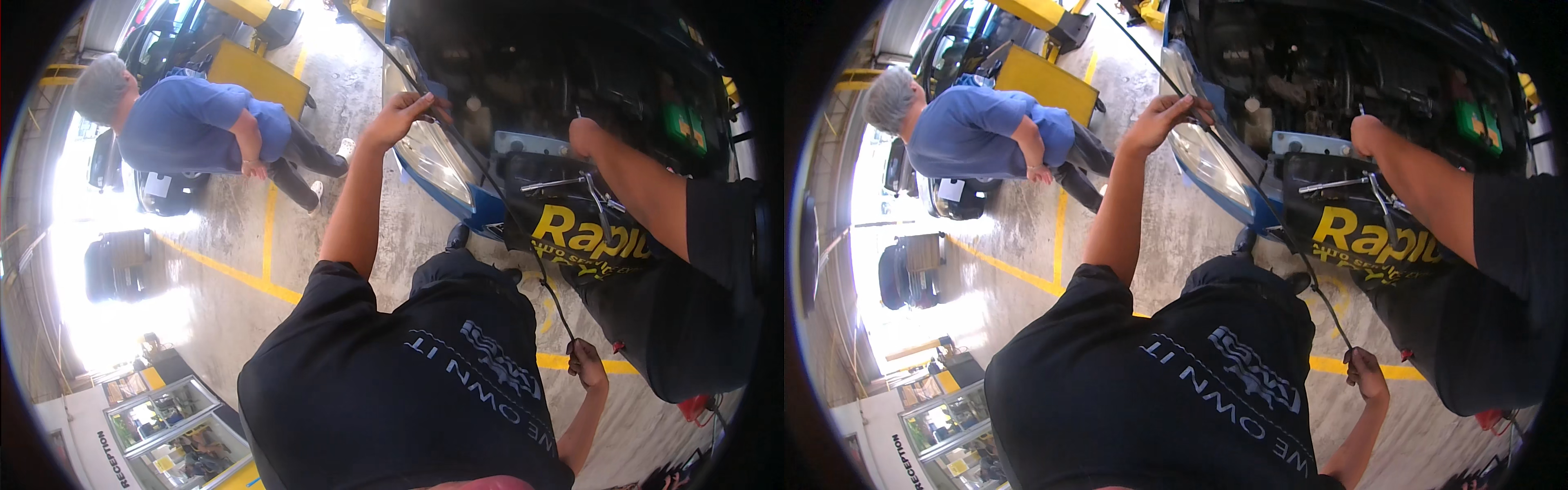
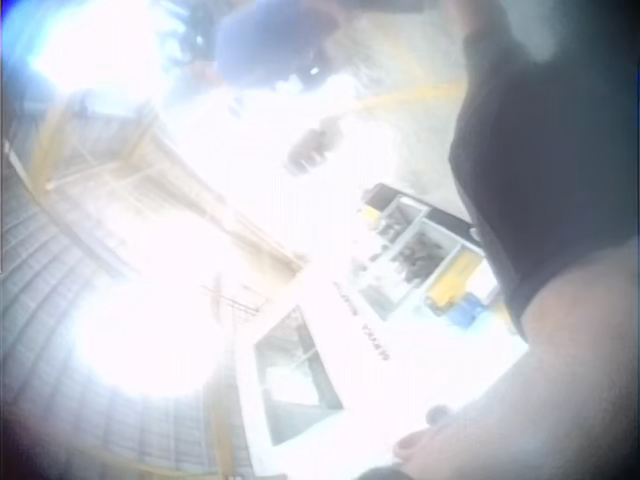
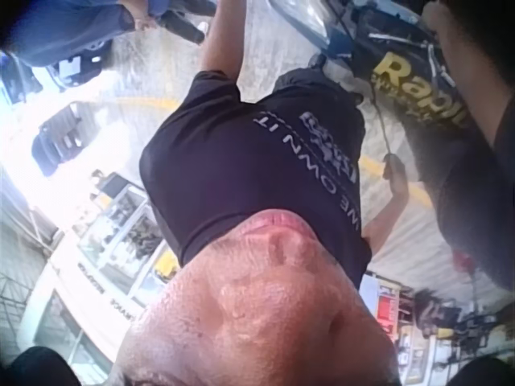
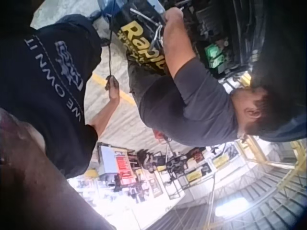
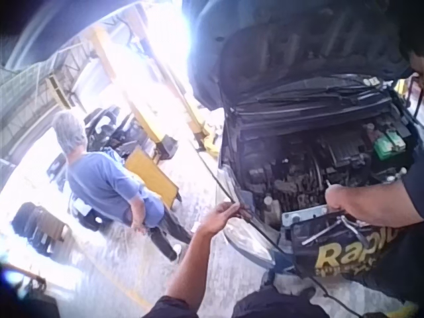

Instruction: The person works on a car engine by hand, reaching into the engine compartment to handle various components and then handling a long wire or cable.

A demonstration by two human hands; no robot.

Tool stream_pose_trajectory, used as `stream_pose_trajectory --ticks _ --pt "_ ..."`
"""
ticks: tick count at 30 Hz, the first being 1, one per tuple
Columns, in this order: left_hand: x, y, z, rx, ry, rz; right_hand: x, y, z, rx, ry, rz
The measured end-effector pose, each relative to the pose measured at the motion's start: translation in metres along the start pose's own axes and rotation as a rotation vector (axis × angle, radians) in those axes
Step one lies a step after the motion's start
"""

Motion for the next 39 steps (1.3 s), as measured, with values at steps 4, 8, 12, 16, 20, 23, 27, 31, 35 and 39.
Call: stream_pose_trajectory --ticks 4,8,12,16,20,23,27,31,35,39 --pt "-0.003 0.003 0.003 -0.052 0.037 -0.031 0.005 0.003 0.003 -0.008 0.008 -0.018" --pt "-0.002 -0.001 0.002 0.074 -0.004 -0.039 0.001 0.009 -0.015 0.154 -0.018 0.079" --pt "-0.002 -0.006 0.010 -0.019 0.044 -0.015 -0.001 0.014 -0.021 0.100 -0.018 0.025" --pt "-0.003 -0.009 0.012 -0.061 0.063 0.002 0.000 0.016 -0.022 0.111 -0.019 -0.002" --pt "-0.004 -0.012 0.012 -0.080 0.064 0.013 0.000 0.014 -0.024 0.108 -0.026 -0.012" --pt "0.002 -0.012 0.014 -0.047 0.067 0.039 0.004 0.016 -0.029 0.128 -0.017 -0.012" --pt "-0.001 -0.016 0.008 -0.007 0.066 0.033 0.005 0.016 -0.031 0.162 -0.012 0.015" --pt "0.005 -0.023 0.011 -0.056 0.027 0.087 0.005 0.019 -0.040 0.246 -0.033 0.087" --pt "0.000 -0.042 -0.005 -0.036 0.030 0.185 0.007 0.011 -0.051 0.336 -0.156 0.198" --pt "0.006 -0.060 -0.016 -0.110 -0.011 0.371 0.018 0.020 -0.080 0.285 -0.262 0.347"
Point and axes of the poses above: each hand's wrist, its own x-axis away from the middle knuckle, its own y-axis out of the palm, z = x × y, the point moved 7 cm from there along -x, towards the middle knuckle, and after that the axes turned 13 degrees about -z, right-handed, at the moved point
